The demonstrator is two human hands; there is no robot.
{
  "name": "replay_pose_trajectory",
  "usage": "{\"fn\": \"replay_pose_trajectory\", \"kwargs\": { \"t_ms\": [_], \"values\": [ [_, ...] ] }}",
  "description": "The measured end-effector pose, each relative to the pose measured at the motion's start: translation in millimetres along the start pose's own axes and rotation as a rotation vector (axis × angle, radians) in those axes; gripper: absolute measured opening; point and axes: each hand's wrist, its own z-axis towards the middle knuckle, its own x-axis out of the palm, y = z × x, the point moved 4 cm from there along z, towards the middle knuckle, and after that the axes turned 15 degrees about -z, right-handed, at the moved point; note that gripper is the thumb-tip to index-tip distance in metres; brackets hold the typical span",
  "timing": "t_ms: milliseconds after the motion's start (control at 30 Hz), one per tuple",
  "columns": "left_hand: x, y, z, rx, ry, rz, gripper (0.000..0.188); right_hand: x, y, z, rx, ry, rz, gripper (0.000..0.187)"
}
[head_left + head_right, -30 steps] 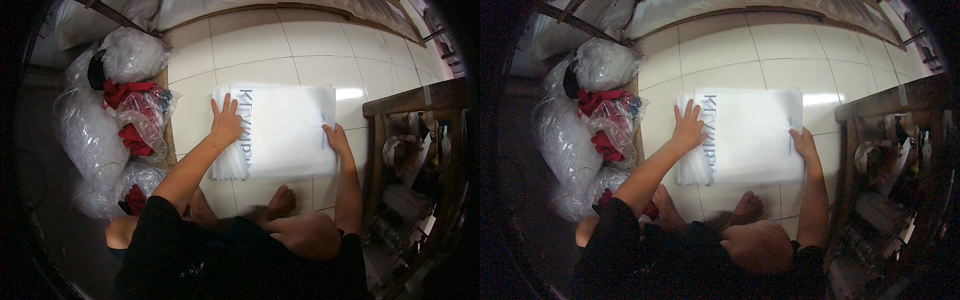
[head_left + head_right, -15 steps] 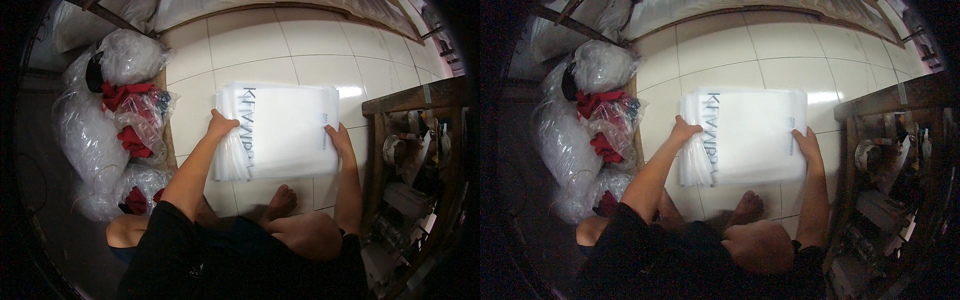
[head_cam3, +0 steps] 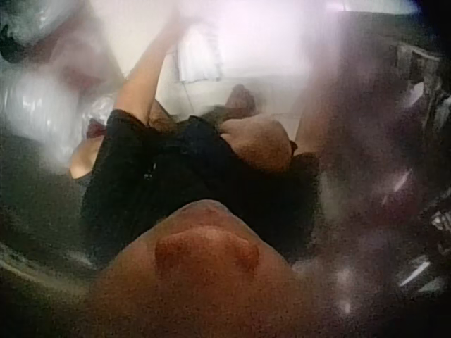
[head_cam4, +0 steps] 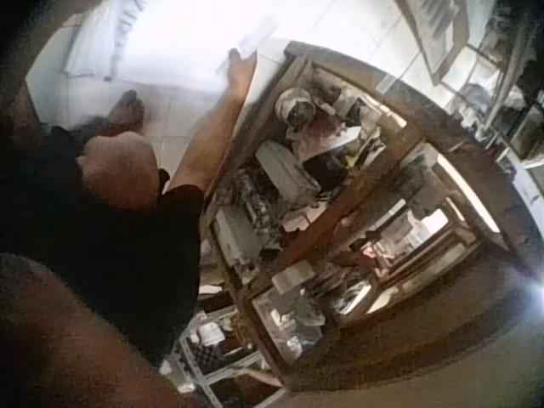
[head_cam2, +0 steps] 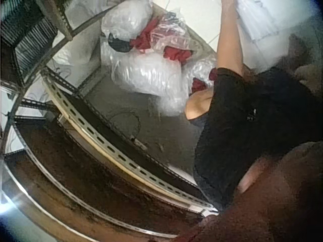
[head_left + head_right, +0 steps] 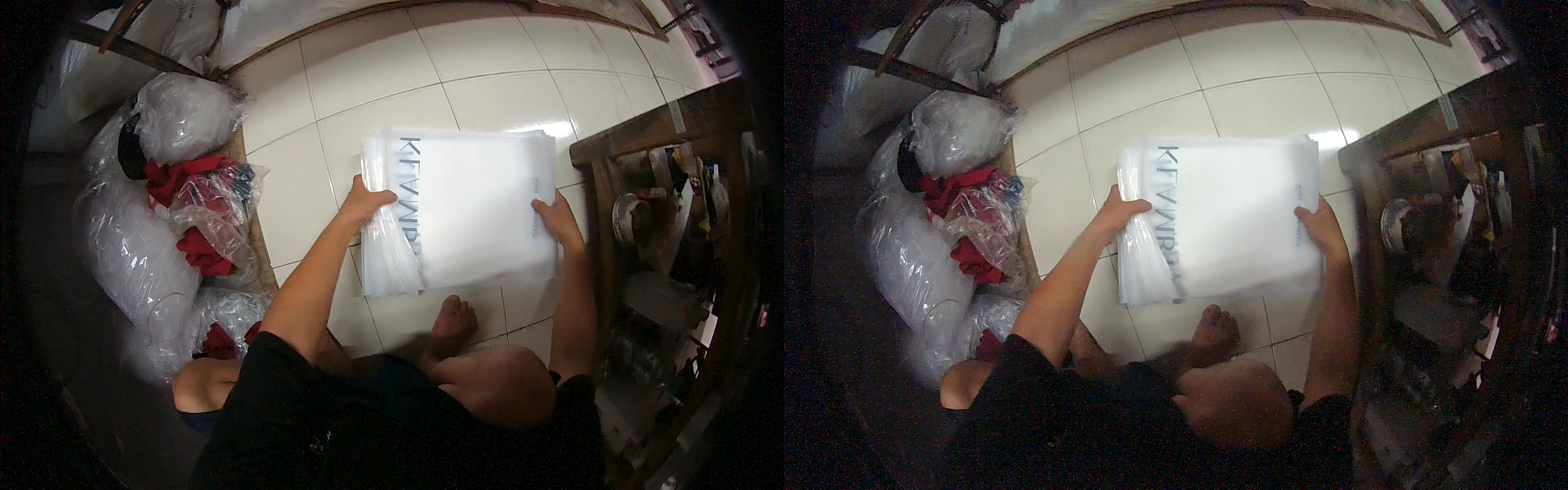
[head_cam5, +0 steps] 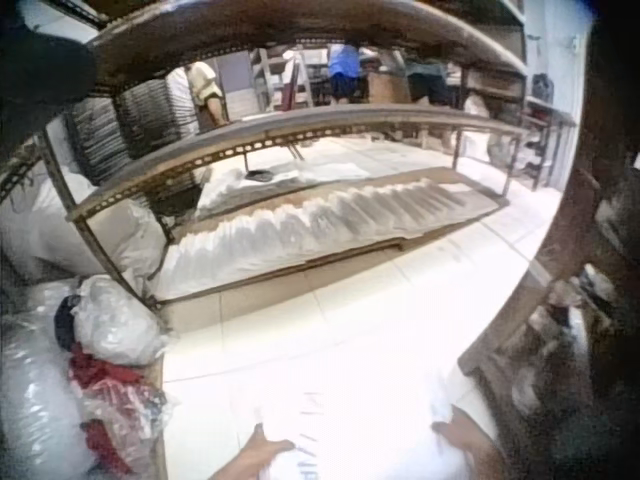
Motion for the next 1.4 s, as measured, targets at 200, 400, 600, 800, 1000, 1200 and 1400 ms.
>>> {"fn": "replay_pose_trajectory", "kwargs": {
  "t_ms": [200,400,600,800,1000,1200,1400],
  "values": [
    [2.9,9.3,-5.0,0.018,0.034,-0.118,0.078,-15.6,34.2,-16.7,0.045,-0.135,-0.271,0.048],
    [13.4,35.1,-7.7,-0.034,0.053,-0.231,0.082,59.6,112.1,-56.7,-0.433,-0.177,-0.557,0.058],
    [13.5,39.3,-14.7,-0.020,0.051,-0.282,0.081,73.0,101.9,-57.0,-0.443,-0.445,-0.541,0.068],
    [15.3,32.8,-24.3,0.005,0.084,-0.312,0.080,76.6,68.6,-29.6,-0.083,0.062,-0.326,0.060],
    [16.3,48.3,-15.3,0.021,0.093,-0.425,0.083,106.1,149.1,-89.9,-0.560,-0.190,-0.399,0.047],
    [5.6,53.0,-14.0,-0.027,0.109,-0.406,0.084,127.6,141.5,-62.4,-0.521,-0.211,-0.322,0.072],
    [24.3,30.3,-31.0,0.086,-0.028,-0.224,0.076,151.1,114.2,-38.7,-0.264,0.179,-0.155,0.079]
  ]
}}
